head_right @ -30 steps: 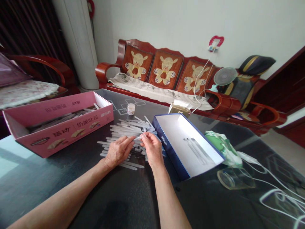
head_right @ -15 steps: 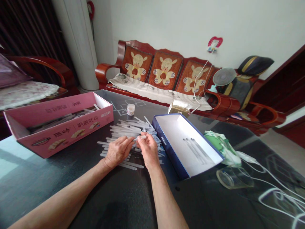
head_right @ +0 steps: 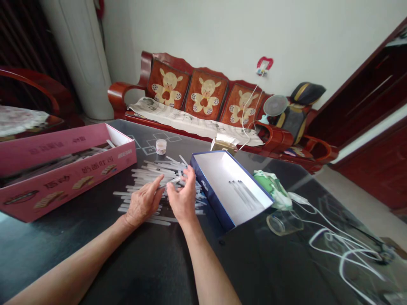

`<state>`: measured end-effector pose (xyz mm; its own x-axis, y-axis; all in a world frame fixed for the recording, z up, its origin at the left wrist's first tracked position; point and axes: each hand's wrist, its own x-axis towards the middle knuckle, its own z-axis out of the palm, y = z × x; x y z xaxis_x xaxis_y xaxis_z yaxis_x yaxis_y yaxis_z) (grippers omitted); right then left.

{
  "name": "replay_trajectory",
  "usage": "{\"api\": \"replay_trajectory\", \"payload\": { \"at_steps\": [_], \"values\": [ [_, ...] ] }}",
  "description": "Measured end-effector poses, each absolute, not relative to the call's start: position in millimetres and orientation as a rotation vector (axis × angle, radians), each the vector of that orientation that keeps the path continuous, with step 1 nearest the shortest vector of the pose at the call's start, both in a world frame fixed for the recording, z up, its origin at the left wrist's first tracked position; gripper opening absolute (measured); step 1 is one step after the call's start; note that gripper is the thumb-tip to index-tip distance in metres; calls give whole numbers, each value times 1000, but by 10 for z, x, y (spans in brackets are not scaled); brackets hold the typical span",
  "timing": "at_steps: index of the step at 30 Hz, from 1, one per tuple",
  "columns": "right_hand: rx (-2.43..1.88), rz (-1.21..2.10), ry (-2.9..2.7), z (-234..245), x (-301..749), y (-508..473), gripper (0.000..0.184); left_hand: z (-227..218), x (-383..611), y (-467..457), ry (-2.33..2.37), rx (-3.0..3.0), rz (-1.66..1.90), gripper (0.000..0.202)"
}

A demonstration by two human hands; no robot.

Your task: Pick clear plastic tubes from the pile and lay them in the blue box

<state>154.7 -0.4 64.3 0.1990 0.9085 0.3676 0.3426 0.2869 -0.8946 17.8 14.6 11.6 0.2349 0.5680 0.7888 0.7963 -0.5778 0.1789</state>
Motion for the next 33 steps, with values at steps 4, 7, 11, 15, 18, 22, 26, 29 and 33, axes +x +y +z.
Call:
{"api": "replay_trajectory", "payload": {
  "at_steps": [4,7,11,15,18,22,26,29,33],
  "values": [
    [-1250,-15,-2083,805,1680,-72,25,98,182,152,-1230,-2247,-1275,48],
    [-1297,-206,-2410,892,1717,-98,18,96,177,146,-1190,-2309,-1246,48],
    [-1360,-312,-2521,1007,1842,-68,20,136,155,151,-1146,-2358,-1206,50],
    [-1676,-277,-2253,1165,2435,94,23,163,135,175,-1167,-2276,-1316,54],
    [-2248,-285,-1938,1187,3118,257,25,150,136,187,-1143,-2320,-1331,53],
    [-2597,-196,-1708,982,3843,372,21,136,136,188,-1126,-2349,-1328,49],
    [-2750,-126,-1592,719,4114,373,19,129,125,186,-1139,-2314,-1330,45],
    [-2776,-102,-1563,655,4140,365,20,125,122,182,-1157,-2292,-1327,44],
    [-2712,-103,-1592,781,4051,364,21,126,122,188,-1192,-2268,-1362,42]
  ]
}}
